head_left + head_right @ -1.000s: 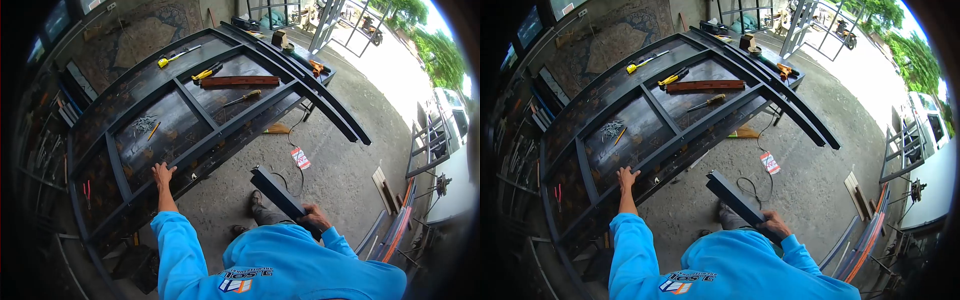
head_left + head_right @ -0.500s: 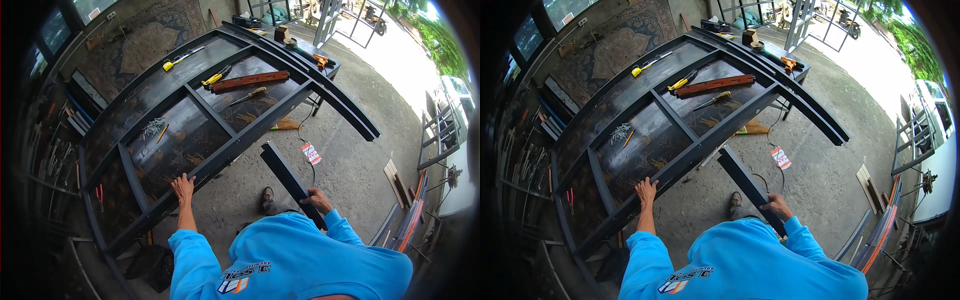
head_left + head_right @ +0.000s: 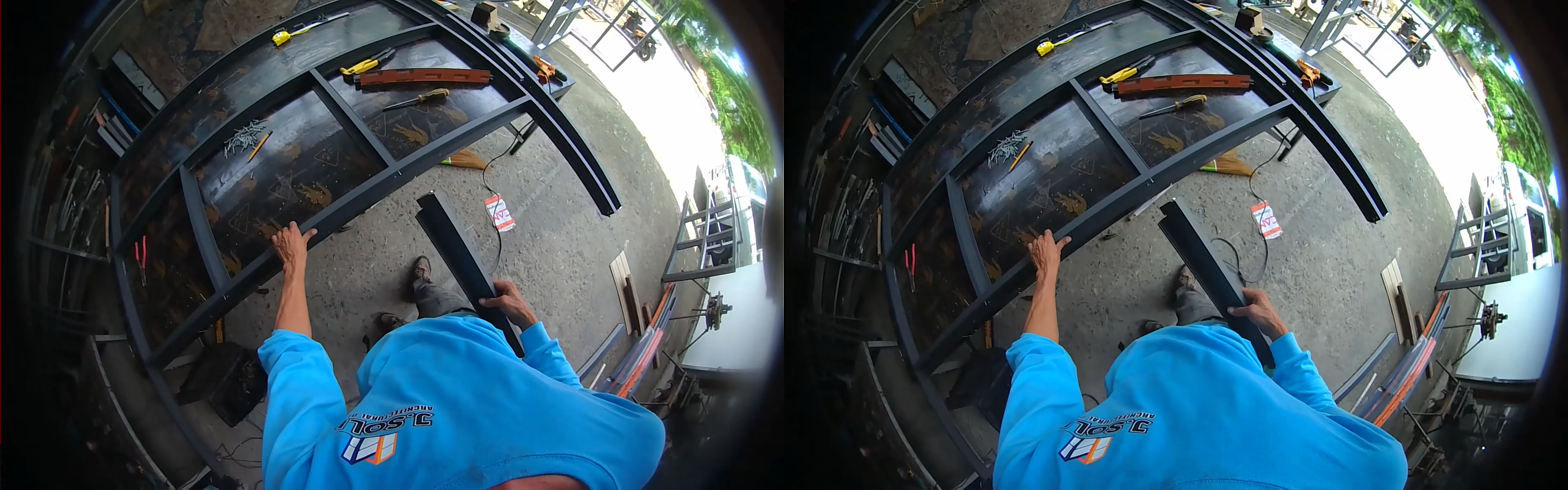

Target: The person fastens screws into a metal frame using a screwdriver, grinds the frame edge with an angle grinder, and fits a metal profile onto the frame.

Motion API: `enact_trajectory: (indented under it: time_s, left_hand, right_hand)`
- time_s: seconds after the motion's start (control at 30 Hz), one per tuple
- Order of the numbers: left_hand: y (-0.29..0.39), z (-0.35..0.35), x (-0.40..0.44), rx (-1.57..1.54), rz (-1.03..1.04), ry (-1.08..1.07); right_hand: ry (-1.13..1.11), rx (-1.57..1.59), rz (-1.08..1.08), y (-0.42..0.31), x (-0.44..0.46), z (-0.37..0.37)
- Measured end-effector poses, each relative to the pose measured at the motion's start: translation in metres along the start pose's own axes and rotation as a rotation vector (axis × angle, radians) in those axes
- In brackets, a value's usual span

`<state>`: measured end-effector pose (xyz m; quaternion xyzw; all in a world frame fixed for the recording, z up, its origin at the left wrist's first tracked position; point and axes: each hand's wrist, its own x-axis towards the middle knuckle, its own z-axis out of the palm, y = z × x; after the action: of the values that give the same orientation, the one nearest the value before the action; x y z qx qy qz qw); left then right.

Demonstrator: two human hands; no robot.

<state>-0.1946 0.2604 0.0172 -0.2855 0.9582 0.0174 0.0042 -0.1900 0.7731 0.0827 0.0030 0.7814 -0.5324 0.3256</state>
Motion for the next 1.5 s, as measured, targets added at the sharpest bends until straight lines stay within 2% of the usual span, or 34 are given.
enact_trajectory:
  time_s: [0.3, 0.37, 0.4, 0.43, 0.5, 0.57, 0.67, 0.73, 0.83, 0.97, 1.1, 1.2, 1.27, 1.3, 1.33, 1.4, 1.47, 1.5]
  left_hand:
    - [0.019, 0.006, -0.019, -0.117, -0.014, 0.005]
    - [0.026, 0.002, -0.023, -0.304, -0.023, 0.251]
    - [0.034, 0.001, -0.027, -0.6, -0.052, 0.205]
    - [0.055, -0.03, -0.041, -0.894, -0.084, 0.155]
    - [0.1, -0.09, -0.085, -1.683, 0.129, -0.079]
    - [0.136, -0.134, -0.117, -1.957, 0.457, -0.144]
    - [0.159, -0.165, -0.14, -1.986, 0.475, -0.059]
    - [0.16, -0.169, -0.147, -1.896, 0.58, -0.018]
    - [0.166, -0.188, -0.167, -1.92, 0.623, 0.002]
    - [0.178, -0.188, -0.175, -1.889, 0.738, 0.131]
    - [0.189, -0.188, -0.176, -1.851, 0.779, 0.144]
    - [0.208, -0.181, -0.171, -1.845, 0.75, 0.137]
    - [0.228, -0.163, -0.158, -1.886, 0.665, 0.216]
    - [0.232, -0.15, -0.147, -1.66, 0.606, 0.303]
    - [0.238, -0.136, -0.133, -1.655, 0.608, 0.304]
    - [0.248, -0.106, -0.11, -1.628, 0.37, -0.12]
    - [0.263, -0.069, -0.096, -1.639, 0.346, -0.179]
    - [0.271, -0.057, -0.091, -1.662, 0.313, -0.239]
  right_hand:
    - [-0.075, -0.003, 0.011, -0.015, 0.0, 0.022]
    - [-0.068, 0.0, 0.027, -0.023, -0.002, 0.026]
    - [-0.094, 0.057, -0.054, -0.024, -0.004, 0.028]
    - [-0.122, 0.114, -0.135, -0.027, -0.006, 0.03]
    - [-0.138, 0.12, -0.133, -0.045, -0.01, 0.035]
    - [-0.169, 0.107, -0.125, -0.06, -0.012, 0.038]
    - [-0.265, 0.049, -0.212, -0.069, -0.009, 0.037]
    - [-0.318, -0.035, -0.213, -0.067, -0.007, 0.03]
    - [-0.296, 0.046, -0.068, -0.065, -0.012, 0.027]
    - [-0.255, 0.025, -0.099, -0.058, -0.012, 0.024]
    - [-0.269, -0.002, -0.146, -0.056, -0.004, 0.015]
    - [-0.27, -0.037, -0.191, -0.057, -0.006, 0.001]
    - [-0.263, -0.056, -0.215, -0.047, -0.004, -0.011]
    - [-0.203, -0.043, -0.208, -0.034, -0.002, -0.018]
    - [-0.144, -0.03, -0.199, -0.021, 0.0, -0.026]
    - [-0.068, -0.092, -0.269, -0.004, -0.002, -0.04]
    - [-0.031, -0.286, -0.153, -0.003, -0.001, -0.06]
    - [-0.037, -0.278, -0.155, 0.002, 0.005, -0.069]
